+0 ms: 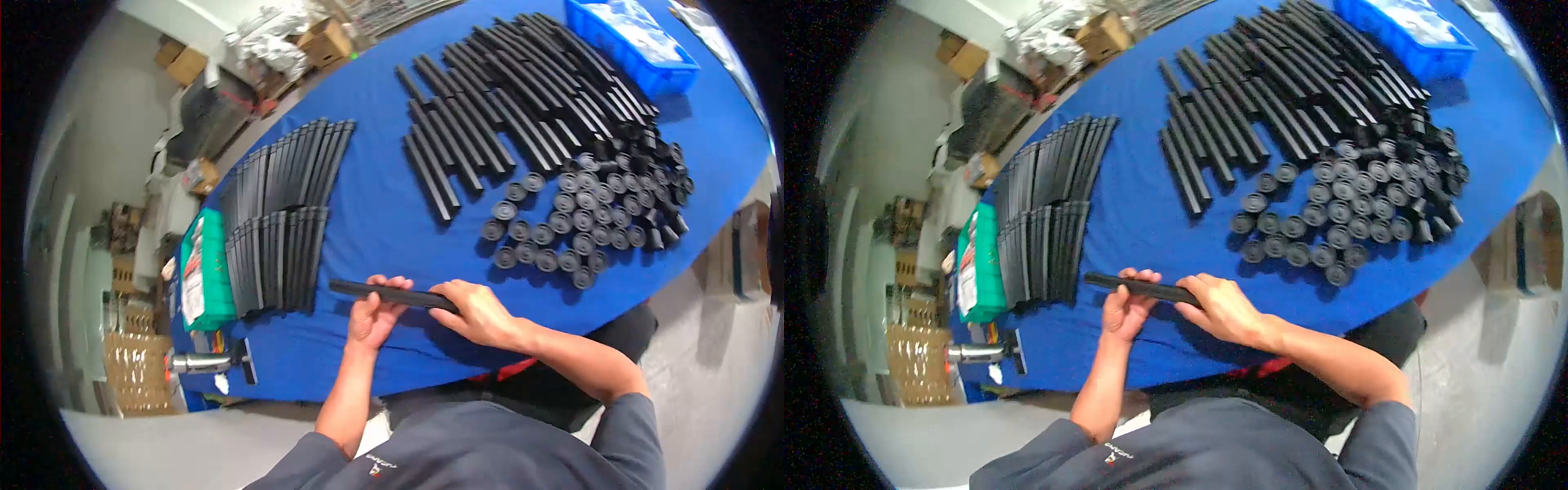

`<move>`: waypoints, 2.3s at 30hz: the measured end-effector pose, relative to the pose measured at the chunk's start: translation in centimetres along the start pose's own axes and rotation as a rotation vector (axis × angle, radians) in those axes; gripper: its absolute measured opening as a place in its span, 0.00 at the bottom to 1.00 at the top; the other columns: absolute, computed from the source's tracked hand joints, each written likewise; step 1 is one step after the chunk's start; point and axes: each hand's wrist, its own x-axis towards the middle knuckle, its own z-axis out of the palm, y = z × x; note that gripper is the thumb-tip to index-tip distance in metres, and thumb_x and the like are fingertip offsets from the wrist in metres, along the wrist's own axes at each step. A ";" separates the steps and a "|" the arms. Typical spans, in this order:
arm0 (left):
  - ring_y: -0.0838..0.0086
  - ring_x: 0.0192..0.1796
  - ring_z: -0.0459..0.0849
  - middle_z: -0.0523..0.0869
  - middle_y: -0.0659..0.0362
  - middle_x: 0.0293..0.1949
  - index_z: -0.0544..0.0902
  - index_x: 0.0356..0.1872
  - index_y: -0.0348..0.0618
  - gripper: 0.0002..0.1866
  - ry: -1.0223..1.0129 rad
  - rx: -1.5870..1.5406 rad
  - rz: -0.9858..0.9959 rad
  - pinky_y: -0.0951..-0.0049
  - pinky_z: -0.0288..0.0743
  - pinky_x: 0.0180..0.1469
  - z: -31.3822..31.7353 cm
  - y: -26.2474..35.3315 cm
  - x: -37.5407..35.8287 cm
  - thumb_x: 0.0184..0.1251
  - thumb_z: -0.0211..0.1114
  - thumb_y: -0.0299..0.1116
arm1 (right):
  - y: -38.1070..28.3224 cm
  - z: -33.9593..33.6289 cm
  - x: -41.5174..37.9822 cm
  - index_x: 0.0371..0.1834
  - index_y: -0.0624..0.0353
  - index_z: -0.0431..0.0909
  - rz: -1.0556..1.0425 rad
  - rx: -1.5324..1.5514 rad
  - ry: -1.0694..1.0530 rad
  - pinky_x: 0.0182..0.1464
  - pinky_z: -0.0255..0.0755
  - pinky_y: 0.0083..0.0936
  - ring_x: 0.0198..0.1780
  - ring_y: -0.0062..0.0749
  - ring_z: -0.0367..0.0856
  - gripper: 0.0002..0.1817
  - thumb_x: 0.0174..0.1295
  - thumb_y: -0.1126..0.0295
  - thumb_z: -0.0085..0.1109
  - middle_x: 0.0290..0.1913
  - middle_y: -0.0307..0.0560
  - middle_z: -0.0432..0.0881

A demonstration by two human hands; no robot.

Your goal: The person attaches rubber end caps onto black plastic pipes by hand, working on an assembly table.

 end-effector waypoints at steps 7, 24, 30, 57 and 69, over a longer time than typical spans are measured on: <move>0.49 0.72 0.77 0.84 0.45 0.62 0.80 0.59 0.45 0.17 -0.066 -0.060 0.004 0.45 0.78 0.70 -0.6 -0.3 0.1 0.72 0.71 0.30 | -1.5 -1.6 1.1 0.53 0.69 0.82 0.726 0.686 -0.311 0.24 0.79 0.26 0.25 0.23 0.83 0.23 0.68 0.57 0.70 0.31 0.45 0.84; 0.48 0.73 0.76 0.83 0.44 0.64 0.79 0.60 0.44 0.16 -0.106 -0.086 0.009 0.45 0.77 0.72 -0.5 -0.3 0.3 0.76 0.67 0.31 | -4.5 -3.2 2.3 0.54 0.67 0.82 0.797 0.486 -0.357 0.41 0.82 0.36 0.40 0.53 0.87 0.21 0.62 0.65 0.72 0.37 0.60 0.86; 0.48 0.73 0.76 0.83 0.44 0.63 0.79 0.60 0.44 0.15 -0.042 -0.058 -0.015 0.45 0.79 0.70 -0.2 -0.2 0.3 0.76 0.67 0.31 | -1.9 -1.0 0.4 0.55 0.65 0.81 0.026 -0.171 -0.084 0.40 0.82 0.35 0.38 0.50 0.87 0.20 0.64 0.66 0.70 0.36 0.60 0.85; 0.47 0.74 0.75 0.82 0.43 0.65 0.79 0.60 0.45 0.15 -0.046 -0.087 -0.017 0.46 0.75 0.73 -0.4 -0.2 0.3 0.76 0.67 0.30 | -1.0 -0.6 0.9 0.54 0.71 0.81 -0.217 -0.328 0.013 0.25 0.79 0.25 0.25 0.23 0.84 0.22 0.70 0.59 0.68 0.27 0.43 0.84; 0.48 0.75 0.73 0.81 0.45 0.67 0.78 0.60 0.46 0.17 -0.072 -0.083 -0.003 0.43 0.72 0.75 -0.6 -0.3 0.3 0.74 0.69 0.29 | -1.4 -1.3 0.9 0.51 0.69 0.83 0.284 0.174 -0.110 0.38 0.80 0.39 0.34 0.41 0.88 0.20 0.64 0.64 0.71 0.33 0.56 0.86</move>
